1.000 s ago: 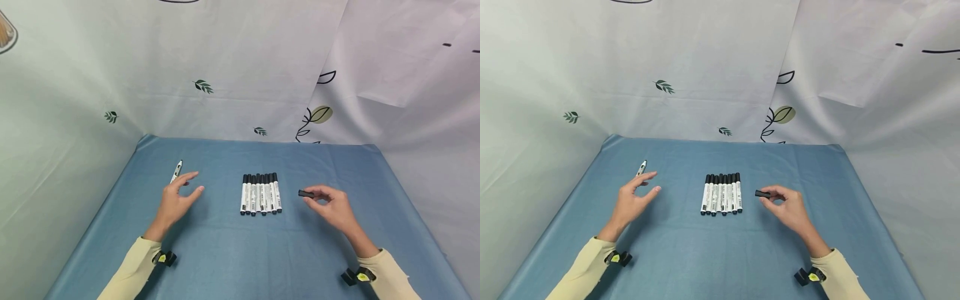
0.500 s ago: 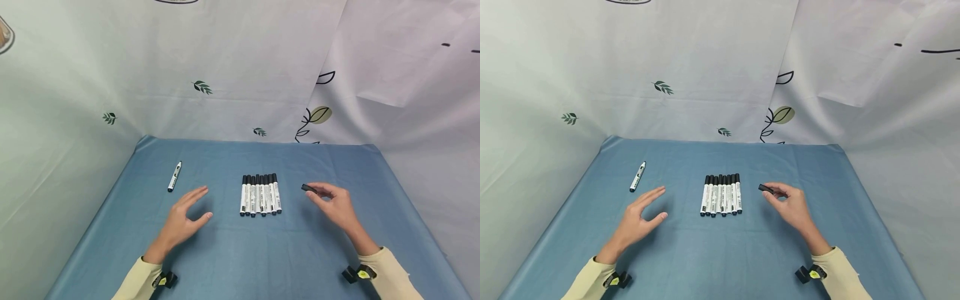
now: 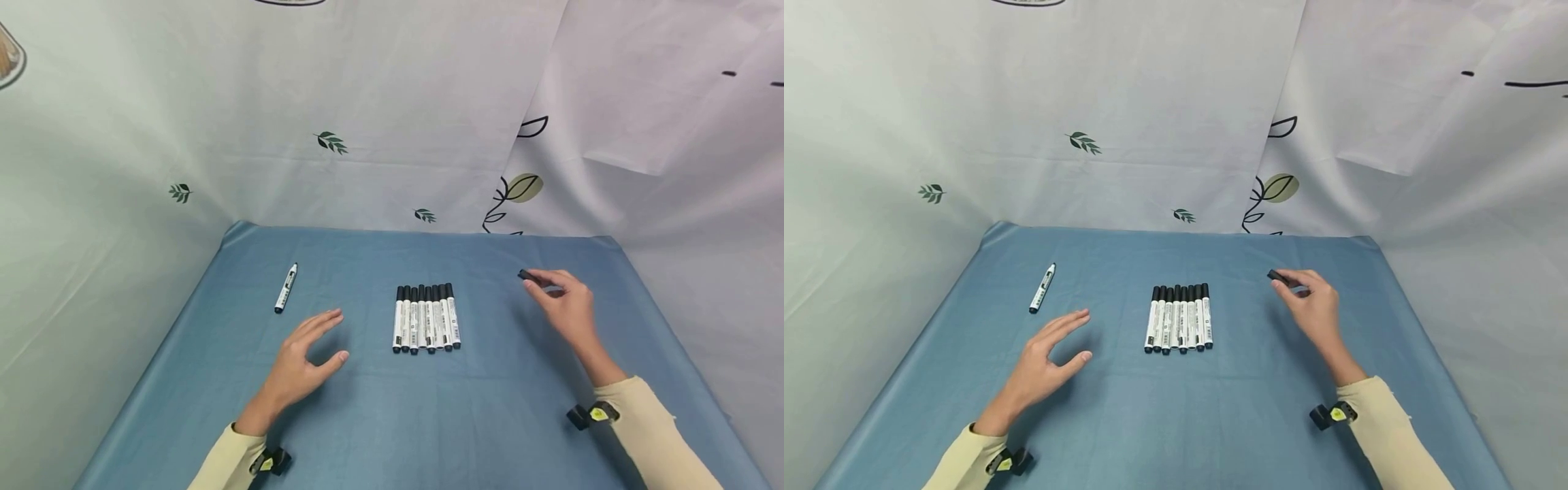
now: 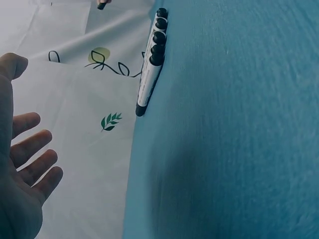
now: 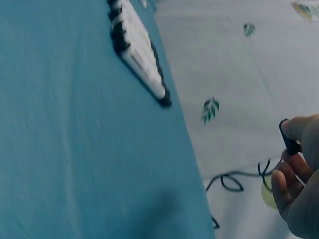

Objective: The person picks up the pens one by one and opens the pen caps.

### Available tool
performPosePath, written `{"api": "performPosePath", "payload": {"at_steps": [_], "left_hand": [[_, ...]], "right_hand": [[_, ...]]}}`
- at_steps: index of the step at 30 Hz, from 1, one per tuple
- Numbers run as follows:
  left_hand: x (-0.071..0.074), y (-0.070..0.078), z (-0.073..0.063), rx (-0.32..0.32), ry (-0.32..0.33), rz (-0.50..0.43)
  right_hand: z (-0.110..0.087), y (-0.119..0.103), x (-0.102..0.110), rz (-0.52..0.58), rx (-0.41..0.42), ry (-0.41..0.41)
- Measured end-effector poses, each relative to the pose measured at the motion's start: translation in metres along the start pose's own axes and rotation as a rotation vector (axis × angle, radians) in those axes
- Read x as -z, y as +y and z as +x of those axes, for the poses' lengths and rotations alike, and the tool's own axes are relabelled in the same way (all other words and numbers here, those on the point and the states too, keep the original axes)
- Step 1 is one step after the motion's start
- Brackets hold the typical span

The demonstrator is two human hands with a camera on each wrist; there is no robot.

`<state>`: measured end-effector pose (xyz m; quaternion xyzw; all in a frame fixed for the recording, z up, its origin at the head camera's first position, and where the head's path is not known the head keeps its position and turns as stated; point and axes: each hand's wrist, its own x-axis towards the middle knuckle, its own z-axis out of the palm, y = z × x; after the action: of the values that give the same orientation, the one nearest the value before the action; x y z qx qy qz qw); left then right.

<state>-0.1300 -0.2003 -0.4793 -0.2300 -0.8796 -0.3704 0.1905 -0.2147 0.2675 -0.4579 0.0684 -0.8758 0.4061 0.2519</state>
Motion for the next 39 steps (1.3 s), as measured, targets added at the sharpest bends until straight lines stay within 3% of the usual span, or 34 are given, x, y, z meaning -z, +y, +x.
{"api": "performPosePath", "payload": {"at_steps": [5, 15, 25, 39], "left_hand": [[0.000, 0.002, -0.002, -0.003, 0.000, 0.004], [0.000, 0.001, -0.006, 0.003, 0.008, 0.011], [0.000, 0.001, -0.004, -0.016, 0.009, 0.006], [0.001, 0.001, -0.003, -0.038, 0.012, -0.005]], "right_hand": [[0.015, 0.015, 0.005, -0.032, -0.084, 0.068], [0.033, 0.044, 0.004, -0.091, -0.344, 0.119], [0.044, 0.079, -0.009, -0.145, -0.443, 0.128], [0.039, 0.094, -0.016, -0.181, -0.492, 0.100]]}}
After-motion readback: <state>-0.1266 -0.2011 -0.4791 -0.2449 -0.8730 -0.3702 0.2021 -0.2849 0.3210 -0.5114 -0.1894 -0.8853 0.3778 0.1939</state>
